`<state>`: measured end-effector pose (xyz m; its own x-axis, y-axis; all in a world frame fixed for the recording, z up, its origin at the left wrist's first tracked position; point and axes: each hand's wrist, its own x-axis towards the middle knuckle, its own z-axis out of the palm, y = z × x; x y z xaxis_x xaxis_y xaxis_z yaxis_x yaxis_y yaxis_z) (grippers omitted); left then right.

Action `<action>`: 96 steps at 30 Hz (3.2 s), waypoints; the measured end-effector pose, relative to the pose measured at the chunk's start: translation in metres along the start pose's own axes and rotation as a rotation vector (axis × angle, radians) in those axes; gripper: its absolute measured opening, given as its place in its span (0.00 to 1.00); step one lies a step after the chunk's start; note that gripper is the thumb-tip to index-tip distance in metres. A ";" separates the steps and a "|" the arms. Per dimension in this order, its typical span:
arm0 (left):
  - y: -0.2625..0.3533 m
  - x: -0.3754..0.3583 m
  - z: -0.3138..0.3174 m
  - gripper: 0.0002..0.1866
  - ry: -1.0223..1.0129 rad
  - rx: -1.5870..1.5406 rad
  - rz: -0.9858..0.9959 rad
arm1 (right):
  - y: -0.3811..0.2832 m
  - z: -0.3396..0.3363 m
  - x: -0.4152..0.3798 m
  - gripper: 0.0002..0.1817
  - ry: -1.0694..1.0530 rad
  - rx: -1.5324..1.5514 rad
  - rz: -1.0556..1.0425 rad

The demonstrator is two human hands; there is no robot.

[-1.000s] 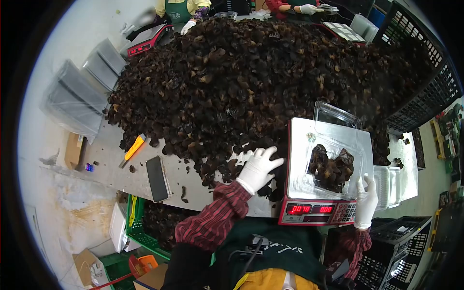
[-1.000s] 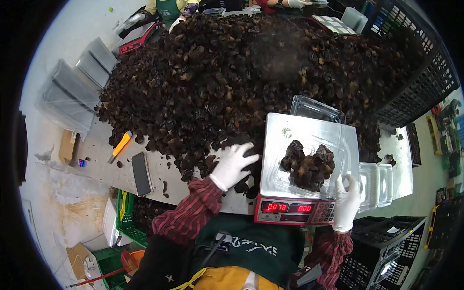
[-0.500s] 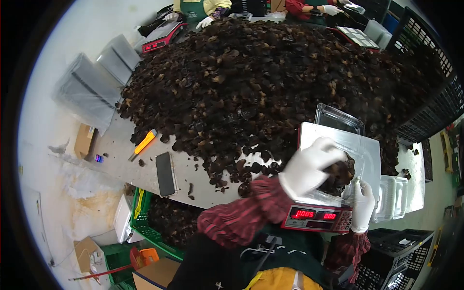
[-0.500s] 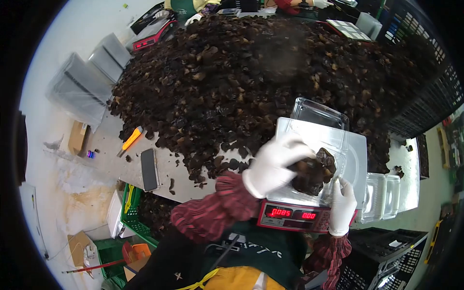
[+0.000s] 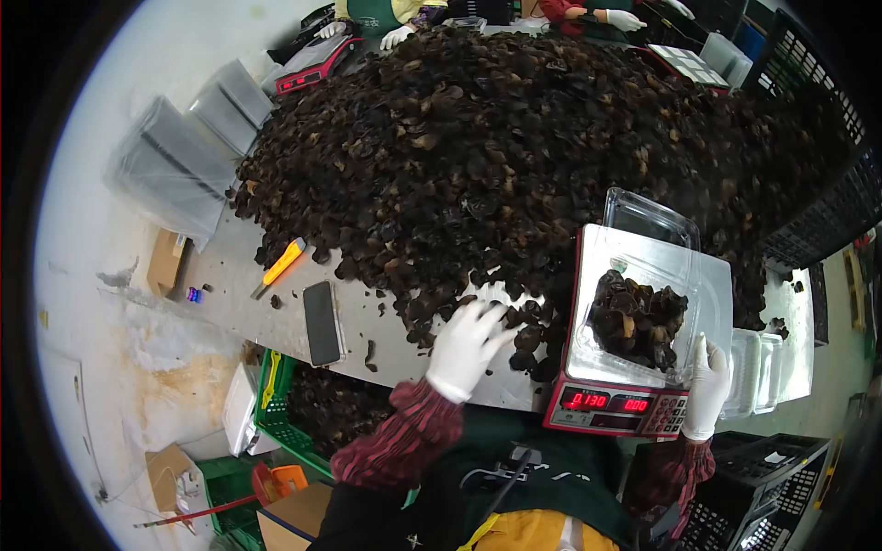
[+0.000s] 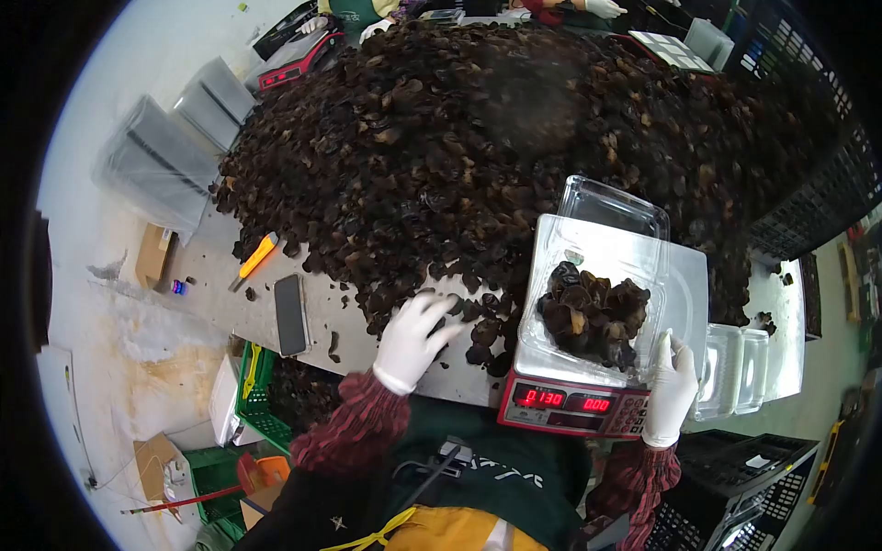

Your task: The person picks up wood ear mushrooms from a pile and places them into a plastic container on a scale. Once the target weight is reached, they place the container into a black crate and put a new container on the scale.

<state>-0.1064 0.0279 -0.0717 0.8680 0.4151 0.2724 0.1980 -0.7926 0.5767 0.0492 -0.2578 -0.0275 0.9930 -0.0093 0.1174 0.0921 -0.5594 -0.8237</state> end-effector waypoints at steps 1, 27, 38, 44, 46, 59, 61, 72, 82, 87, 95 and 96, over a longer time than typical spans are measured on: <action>-0.014 -0.023 0.005 0.19 -0.055 0.092 -0.034 | 0.001 0.001 -0.001 0.16 0.003 -0.001 0.004; 0.034 0.096 0.018 0.10 0.138 -0.523 0.115 | -0.001 0.005 -0.003 0.15 -0.074 0.014 -0.003; 0.114 0.096 0.050 0.25 -0.059 -0.424 0.665 | -0.017 0.015 0.019 0.23 -0.042 -0.515 -0.707; 0.001 0.159 0.028 0.14 0.273 -0.044 0.384 | -0.013 0.006 0.009 0.20 -0.030 -0.207 -0.375; -0.041 0.189 0.016 0.20 0.303 -0.013 0.174 | -0.021 0.004 0.004 0.16 -0.027 0.065 -0.178; 0.058 0.143 -0.003 0.11 0.112 -0.508 0.393 | 0.011 0.000 0.007 0.12 0.049 -0.109 -0.215; 0.087 0.115 0.020 0.16 0.033 -0.487 0.586 | 0.001 0.002 0.005 0.13 0.016 -0.078 -0.110; 0.025 0.101 0.036 0.12 0.114 -0.121 0.269 | 0.021 -0.004 0.006 0.11 0.049 -0.088 -0.107; -0.084 0.101 0.061 0.07 0.075 -0.075 0.146 | 0.024 -0.007 0.002 0.12 0.053 -0.031 -0.126; -0.067 0.104 0.034 0.08 0.066 -0.322 -0.109 | 0.019 -0.005 -0.002 0.11 0.068 0.055 -0.094; 0.074 0.096 -0.013 0.11 0.078 -0.551 0.204 | 0.011 0.000 -0.004 0.11 0.031 0.073 -0.047; 0.090 0.093 -0.007 0.11 0.054 -0.573 0.275 | 0.009 0.000 -0.005 0.11 0.034 0.074 -0.048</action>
<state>-0.0104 -0.0020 0.0111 0.8255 0.2640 0.4989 -0.3166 -0.5152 0.7965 0.0455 -0.2626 -0.0351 0.9845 -0.0128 0.1750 0.1455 -0.4973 -0.8553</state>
